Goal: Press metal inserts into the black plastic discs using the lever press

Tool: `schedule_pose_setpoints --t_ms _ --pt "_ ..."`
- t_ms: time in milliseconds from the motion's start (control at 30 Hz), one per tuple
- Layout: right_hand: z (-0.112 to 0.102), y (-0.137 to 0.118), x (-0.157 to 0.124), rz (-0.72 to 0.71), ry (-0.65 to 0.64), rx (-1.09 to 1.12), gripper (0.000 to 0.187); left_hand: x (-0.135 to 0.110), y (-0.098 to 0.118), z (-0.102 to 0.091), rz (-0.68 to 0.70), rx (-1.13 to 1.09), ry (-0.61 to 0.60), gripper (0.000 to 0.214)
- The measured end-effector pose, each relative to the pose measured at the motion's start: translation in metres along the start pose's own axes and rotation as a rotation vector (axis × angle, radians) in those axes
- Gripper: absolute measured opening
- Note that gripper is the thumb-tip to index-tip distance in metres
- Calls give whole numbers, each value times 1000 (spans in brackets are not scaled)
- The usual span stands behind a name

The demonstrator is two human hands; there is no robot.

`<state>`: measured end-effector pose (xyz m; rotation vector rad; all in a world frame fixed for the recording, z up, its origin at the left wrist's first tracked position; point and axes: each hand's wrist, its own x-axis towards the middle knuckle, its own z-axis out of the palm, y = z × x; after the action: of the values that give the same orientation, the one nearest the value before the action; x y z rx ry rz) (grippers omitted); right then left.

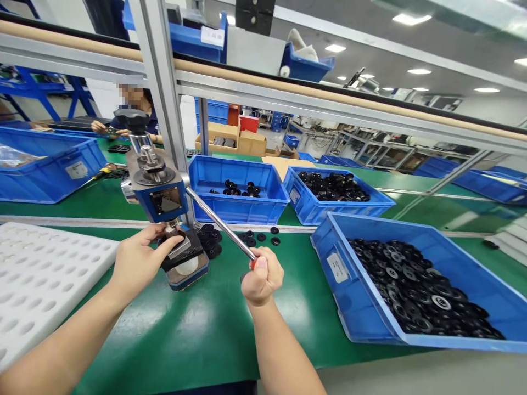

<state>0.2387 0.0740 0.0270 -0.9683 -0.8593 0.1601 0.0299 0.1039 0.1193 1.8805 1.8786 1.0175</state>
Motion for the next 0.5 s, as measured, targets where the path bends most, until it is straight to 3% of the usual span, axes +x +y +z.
schedule_pose_setpoints --t_ms 233,400,500 --pt "5 -36 23 -5 -47 -17 27 -1 25 -5 -10 -69 78 13" --pt "0 -25 17 101 3 -2 24 -4 17 7 -15 -65 126 10" --pt "-1 -13 13 51 91 -2 22 -6 11 10 6 -60 111 12"
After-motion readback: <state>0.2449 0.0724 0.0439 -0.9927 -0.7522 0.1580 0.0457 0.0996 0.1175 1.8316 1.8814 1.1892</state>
